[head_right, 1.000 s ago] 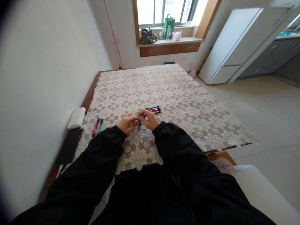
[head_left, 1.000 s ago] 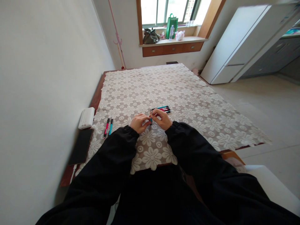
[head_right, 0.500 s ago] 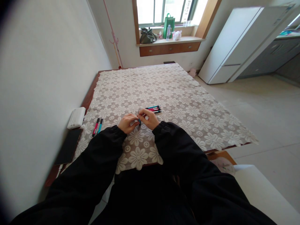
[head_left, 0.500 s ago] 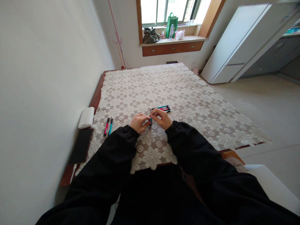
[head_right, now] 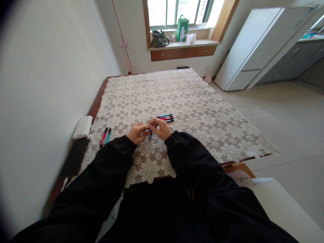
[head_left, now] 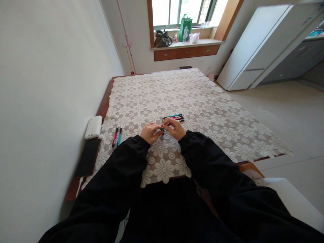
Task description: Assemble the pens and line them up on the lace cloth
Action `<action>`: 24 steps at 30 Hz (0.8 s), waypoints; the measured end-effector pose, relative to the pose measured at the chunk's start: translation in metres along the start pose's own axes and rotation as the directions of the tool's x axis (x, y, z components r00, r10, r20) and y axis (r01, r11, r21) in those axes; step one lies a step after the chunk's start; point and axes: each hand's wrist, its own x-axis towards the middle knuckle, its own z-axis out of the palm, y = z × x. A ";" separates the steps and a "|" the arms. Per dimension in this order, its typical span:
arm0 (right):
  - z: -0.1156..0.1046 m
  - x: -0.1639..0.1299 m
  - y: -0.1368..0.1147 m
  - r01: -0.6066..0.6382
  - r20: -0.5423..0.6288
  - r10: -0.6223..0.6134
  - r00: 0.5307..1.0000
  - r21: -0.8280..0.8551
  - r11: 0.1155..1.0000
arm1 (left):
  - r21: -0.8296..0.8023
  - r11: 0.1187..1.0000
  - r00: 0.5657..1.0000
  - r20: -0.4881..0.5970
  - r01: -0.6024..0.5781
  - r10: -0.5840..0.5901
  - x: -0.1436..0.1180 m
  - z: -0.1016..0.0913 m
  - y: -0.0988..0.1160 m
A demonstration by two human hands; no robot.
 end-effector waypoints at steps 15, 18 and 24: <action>0.000 0.000 -0.001 0.030 0.001 -0.030 1.000 0.013 0.999 | -0.032 0.999 1.000 -0.014 -0.008 0.007 0.000 0.000 0.000; -0.002 0.000 -0.002 0.027 0.022 -0.027 0.999 -0.004 1.000 | -0.024 1.000 1.000 -0.006 0.003 -0.003 0.000 0.000 0.000; -0.004 -0.001 -0.005 0.020 0.046 -0.018 0.999 -0.034 0.999 | -0.037 0.999 1.000 -0.013 0.004 -0.005 -0.001 0.002 -0.002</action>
